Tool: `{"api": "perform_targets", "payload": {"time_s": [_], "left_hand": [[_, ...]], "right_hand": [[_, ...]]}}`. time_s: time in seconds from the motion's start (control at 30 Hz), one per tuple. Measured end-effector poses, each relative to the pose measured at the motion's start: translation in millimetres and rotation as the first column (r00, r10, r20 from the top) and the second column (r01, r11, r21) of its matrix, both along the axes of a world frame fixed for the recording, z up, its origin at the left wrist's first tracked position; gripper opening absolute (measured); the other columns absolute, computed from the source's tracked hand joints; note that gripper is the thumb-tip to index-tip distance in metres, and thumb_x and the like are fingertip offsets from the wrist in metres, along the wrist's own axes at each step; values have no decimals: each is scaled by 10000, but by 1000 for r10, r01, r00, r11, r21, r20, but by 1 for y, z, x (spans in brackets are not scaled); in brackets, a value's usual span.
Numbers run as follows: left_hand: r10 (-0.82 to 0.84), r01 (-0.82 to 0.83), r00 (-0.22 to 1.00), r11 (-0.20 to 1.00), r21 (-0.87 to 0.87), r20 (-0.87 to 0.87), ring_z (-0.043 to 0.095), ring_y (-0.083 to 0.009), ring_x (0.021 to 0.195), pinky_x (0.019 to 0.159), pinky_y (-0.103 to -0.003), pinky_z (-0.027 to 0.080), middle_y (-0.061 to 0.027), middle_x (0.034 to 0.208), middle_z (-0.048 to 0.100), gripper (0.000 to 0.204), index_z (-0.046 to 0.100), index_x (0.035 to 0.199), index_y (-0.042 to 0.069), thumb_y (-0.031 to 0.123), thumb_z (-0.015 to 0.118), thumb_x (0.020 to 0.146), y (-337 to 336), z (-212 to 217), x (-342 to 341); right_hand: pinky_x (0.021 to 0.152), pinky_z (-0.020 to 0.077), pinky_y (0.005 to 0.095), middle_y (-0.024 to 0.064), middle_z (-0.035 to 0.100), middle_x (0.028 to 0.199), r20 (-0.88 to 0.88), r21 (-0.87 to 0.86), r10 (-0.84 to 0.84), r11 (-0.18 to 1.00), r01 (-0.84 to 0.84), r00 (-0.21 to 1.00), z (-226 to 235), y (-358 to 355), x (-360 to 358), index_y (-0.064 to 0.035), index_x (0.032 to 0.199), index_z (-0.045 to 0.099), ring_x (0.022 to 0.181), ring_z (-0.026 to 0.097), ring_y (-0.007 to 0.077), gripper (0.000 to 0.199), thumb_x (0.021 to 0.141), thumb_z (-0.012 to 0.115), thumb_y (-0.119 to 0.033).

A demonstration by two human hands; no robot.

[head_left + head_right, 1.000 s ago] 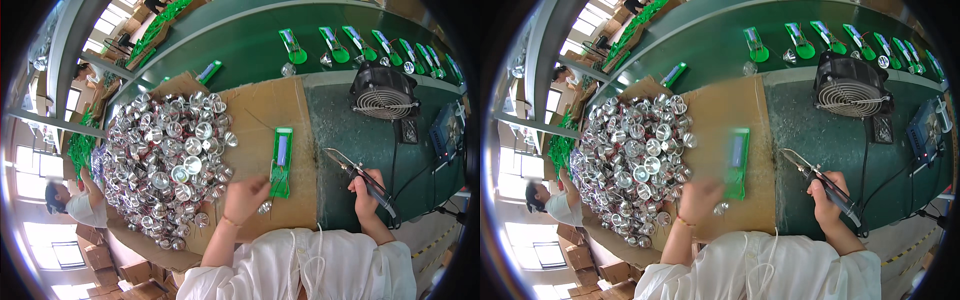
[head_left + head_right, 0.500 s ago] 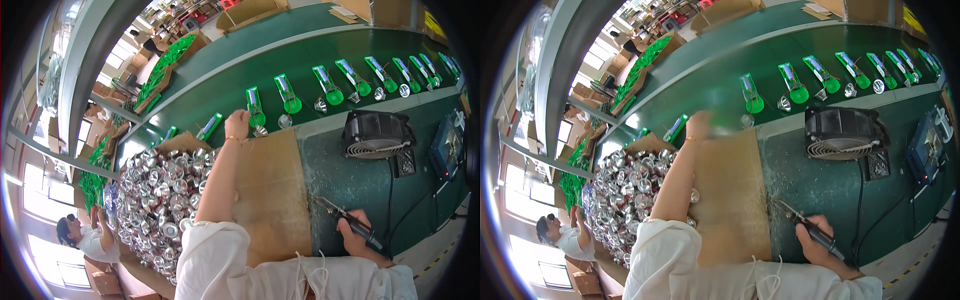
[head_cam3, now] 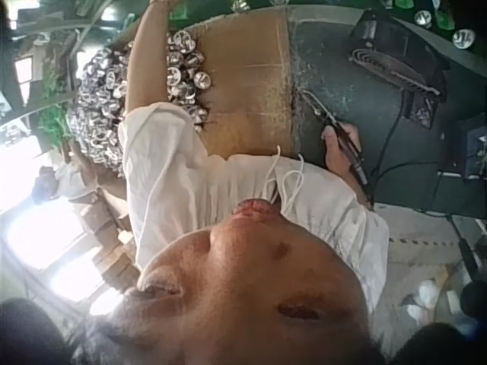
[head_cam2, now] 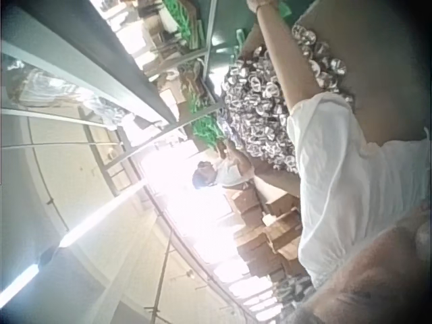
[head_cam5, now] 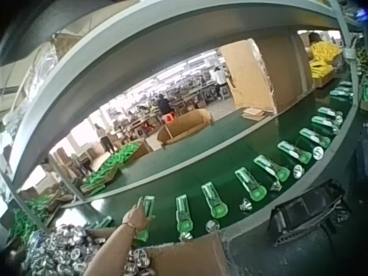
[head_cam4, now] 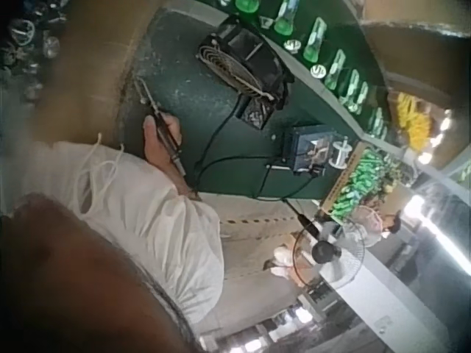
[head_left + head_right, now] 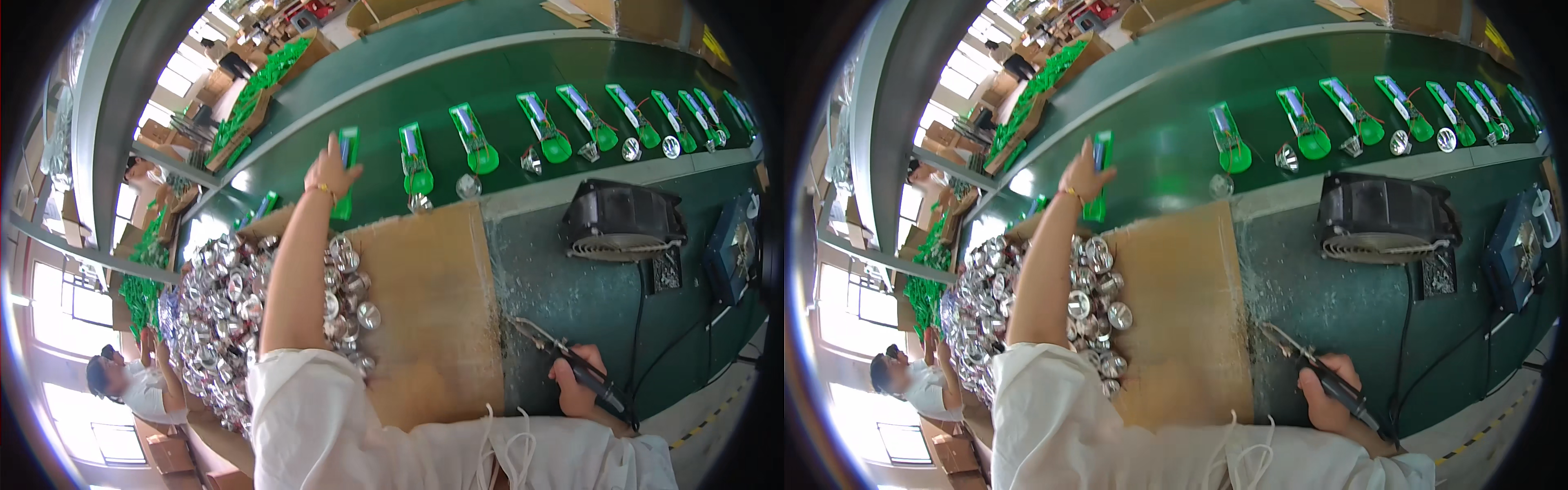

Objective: The person solders wires to an LED circuit board with a soldering iron, then assembles the plastic housing and reflectors for LED lights by hand.

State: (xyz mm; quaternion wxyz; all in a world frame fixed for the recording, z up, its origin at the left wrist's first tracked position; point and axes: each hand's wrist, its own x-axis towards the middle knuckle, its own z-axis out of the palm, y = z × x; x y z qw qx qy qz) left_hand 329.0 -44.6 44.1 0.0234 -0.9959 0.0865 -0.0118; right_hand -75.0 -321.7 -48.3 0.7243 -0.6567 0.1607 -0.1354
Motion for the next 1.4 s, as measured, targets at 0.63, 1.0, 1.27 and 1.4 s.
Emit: {"api": "perform_targets", "payload": {"time_s": [0.63, 1.0, 1.27, 1.4], "left_hand": [[-185, 94, 942, 947, 308, 280, 538, -219, 863, 753, -383, 396, -54, 896, 600, 192, 638, 874, 83, 215, 548, 767, -17, -18, -163], [-25, 127, 981, 836, -534, 194, 594, -297, 743, 708, -383, 436, -114, 779, 629, 111, 626, 765, 47, 138, 564, 770, -21, 18, -215], [-178, 121, 984, 663, -739, 1, 586, -294, 749, 693, -362, 447, -118, 784, 633, 102, 647, 818, 27, 60, 598, 736, -4, -9, -360], [-153, 110, 988, 626, -772, 17, 541, -276, 708, 662, -353, 424, -107, 756, 612, 59, 644, 775, 33, 71, 625, 734, -15, -30, -367]], "right_hand": [[536, 454, 221, 59, 554, 680, 12, 86, -24, 996, 23, 1000, 13, 0, -2, -4, 881, 490, 580, 534, 92, 158, 807, 602, -88], [529, 455, 219, 65, 563, 669, 62, 19, -19, 1000, 18, 998, 9, 5, -3, -2, 874, 495, 569, 547, 102, 167, 796, 612, -92], [532, 417, 228, 90, 552, 713, 186, -243, 298, 937, -250, 936, 32, 17, -18, 12, 868, 487, 602, 513, 100, 172, 784, 616, -63], [520, 418, 217, 98, 583, 740, 278, -217, 382, 919, -330, 882, 36, 39, -19, 13, 864, 510, 600, 523, 86, 170, 757, 637, -22]]}}
